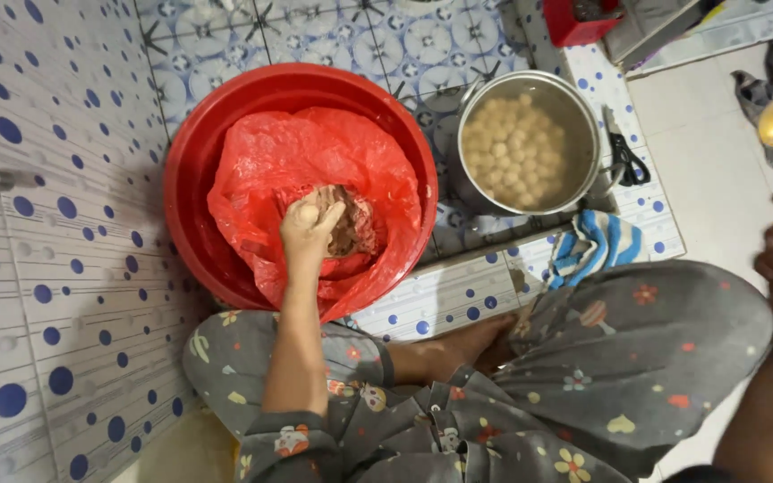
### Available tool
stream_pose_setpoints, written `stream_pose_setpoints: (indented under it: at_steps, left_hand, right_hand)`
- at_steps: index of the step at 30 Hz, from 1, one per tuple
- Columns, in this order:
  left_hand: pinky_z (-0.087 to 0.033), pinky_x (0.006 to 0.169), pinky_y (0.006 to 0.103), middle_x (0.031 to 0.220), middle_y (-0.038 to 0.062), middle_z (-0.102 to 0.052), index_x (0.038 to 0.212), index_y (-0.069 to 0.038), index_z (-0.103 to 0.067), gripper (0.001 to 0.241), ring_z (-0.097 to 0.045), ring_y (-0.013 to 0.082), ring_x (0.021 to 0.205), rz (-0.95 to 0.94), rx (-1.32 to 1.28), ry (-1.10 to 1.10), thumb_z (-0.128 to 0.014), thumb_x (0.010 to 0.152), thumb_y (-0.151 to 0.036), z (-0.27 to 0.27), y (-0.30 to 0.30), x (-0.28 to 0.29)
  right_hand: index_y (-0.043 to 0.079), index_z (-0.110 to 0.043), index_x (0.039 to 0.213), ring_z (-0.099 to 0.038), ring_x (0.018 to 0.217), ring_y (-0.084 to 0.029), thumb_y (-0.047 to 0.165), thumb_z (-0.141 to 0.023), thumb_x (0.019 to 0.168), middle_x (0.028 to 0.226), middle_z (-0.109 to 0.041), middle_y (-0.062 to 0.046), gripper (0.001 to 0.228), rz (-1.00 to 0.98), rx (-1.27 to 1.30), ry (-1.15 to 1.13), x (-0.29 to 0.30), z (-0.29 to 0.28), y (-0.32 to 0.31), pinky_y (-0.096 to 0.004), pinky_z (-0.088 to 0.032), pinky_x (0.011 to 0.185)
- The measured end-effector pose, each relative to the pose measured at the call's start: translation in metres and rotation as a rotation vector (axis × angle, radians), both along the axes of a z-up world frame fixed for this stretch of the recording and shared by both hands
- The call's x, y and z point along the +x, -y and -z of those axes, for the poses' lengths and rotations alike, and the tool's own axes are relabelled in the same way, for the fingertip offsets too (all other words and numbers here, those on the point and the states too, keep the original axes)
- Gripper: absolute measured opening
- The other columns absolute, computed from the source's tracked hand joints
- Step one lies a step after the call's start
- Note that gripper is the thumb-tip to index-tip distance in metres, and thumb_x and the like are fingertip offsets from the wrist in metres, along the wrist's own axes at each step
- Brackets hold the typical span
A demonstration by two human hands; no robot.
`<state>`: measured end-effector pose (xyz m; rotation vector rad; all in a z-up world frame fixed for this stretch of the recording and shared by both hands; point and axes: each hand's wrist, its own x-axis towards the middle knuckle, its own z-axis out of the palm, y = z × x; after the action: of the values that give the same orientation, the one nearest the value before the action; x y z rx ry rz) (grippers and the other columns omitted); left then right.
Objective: Shaping meatballs by squeezing meat mixture through the hand and scooping it into a pot using a spoon
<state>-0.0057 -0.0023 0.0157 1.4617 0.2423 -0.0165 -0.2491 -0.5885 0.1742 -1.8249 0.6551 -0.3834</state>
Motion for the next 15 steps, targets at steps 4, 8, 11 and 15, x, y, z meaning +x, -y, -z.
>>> stream_pose_setpoints:
  at_steps: [4, 8, 11, 15]
  left_hand:
    - [-0.045, 0.061, 0.0251, 0.083, 0.002, -0.061, 0.111, -0.007, -0.068, 0.032, -0.053, 0.0127, 0.071, 0.049, -0.022, -0.054, -0.051, 0.099, -0.032, 0.026, -0.003, 0.000]
    - [-0.049, 0.047, 0.0250, 0.075, 0.008, -0.063, 0.101, -0.003, -0.070, 0.020, -0.057, 0.0150, 0.058, 0.044, -0.078, -0.189, -0.066, 0.095, -0.022, -0.018, -0.005, -0.018]
    - [-0.055, 0.040, 0.0332, 0.068, 0.009, -0.060, 0.097, -0.003, -0.070, 0.021, -0.053, 0.0173, 0.050, 0.043, -0.076, -0.154, -0.083, 0.085, -0.015, 0.002, -0.007, -0.026]
    - [-0.063, 0.041, 0.0441, 0.072, 0.012, -0.070, 0.114, -0.007, -0.069, 0.055, -0.068, 0.0261, 0.051, -0.035, 0.033, -0.109, -0.097, 0.067, -0.010, 0.103, -0.010, -0.013]
  right_hand:
    - [0.013, -0.058, 0.140, -0.054, 0.085, -0.003, 0.008, -0.046, 0.100, 0.093, -0.055, 0.009, 0.043, 0.033, 0.117, -0.016, -0.017, 0.034, 0.020, -0.014, -0.042, 0.078]
    - [0.011, -0.058, 0.139, -0.054, 0.081, -0.003, 0.008, -0.046, 0.100, 0.090, -0.054, 0.008, 0.041, -0.020, 0.161, -0.016, -0.037, 0.054, 0.066, -0.016, -0.043, 0.075]
    - [0.010, -0.059, 0.137, -0.054, 0.079, -0.004, 0.007, -0.047, 0.100, 0.088, -0.054, 0.007, 0.040, -0.059, 0.191, -0.014, -0.054, 0.062, 0.080, -0.017, -0.044, 0.074]
    - [0.009, -0.059, 0.136, -0.053, 0.076, -0.004, 0.007, -0.048, 0.100, 0.086, -0.053, 0.006, 0.038, -0.099, 0.221, 0.000, -0.075, 0.054, 0.065, -0.018, -0.045, 0.071]
